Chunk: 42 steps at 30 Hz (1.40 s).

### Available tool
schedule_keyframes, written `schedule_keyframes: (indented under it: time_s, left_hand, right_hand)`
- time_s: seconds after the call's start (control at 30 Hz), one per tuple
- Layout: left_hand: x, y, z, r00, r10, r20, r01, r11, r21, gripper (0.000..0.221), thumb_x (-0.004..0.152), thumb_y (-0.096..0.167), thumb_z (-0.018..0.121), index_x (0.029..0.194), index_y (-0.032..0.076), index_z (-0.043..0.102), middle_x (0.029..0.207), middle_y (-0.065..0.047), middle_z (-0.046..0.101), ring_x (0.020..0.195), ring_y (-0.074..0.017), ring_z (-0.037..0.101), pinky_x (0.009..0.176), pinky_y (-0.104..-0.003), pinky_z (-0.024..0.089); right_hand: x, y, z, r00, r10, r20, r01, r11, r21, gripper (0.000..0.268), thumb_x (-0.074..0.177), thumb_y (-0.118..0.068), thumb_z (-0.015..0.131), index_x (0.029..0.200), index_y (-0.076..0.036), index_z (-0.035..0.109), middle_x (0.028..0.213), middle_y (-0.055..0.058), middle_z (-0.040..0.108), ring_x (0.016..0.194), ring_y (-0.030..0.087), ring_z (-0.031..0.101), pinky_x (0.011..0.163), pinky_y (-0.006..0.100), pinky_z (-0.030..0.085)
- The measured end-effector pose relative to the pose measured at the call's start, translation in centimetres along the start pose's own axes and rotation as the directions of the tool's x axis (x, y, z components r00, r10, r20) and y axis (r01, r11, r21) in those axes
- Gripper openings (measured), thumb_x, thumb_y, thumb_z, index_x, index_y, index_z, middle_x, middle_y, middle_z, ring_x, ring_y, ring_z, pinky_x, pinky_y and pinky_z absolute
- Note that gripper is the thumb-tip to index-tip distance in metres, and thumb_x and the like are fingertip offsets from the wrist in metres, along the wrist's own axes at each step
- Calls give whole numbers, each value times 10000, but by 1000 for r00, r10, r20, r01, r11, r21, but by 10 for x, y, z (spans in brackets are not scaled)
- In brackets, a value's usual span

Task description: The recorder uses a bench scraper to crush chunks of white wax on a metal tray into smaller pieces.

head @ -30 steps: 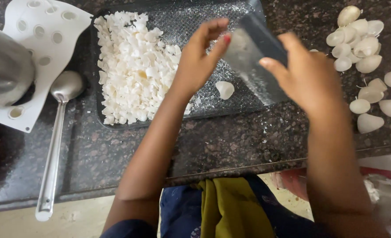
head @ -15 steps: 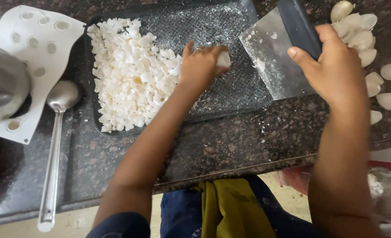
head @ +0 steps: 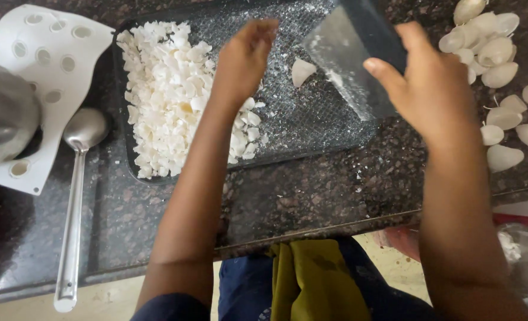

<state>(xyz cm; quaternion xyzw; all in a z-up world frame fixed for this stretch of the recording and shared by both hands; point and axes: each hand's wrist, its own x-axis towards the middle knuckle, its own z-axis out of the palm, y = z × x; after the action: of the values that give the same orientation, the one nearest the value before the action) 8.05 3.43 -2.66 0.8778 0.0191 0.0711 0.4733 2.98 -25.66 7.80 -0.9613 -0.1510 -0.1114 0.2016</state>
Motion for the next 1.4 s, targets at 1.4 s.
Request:
schedule_keyframes:
  time_s: [1.4]
  left_hand:
    - [40,-15,9,969,-223,-103,147,862,-485,697,905,663,553,1018,6,757,865,-79,767,835,-163,736,824,-310,552]
  right_hand:
    - [75,-70,78,934,-269,236,314,932,-181,384,1028,-409,717,1232,-110,587,767,149,733,652,362,728,604,490,557]
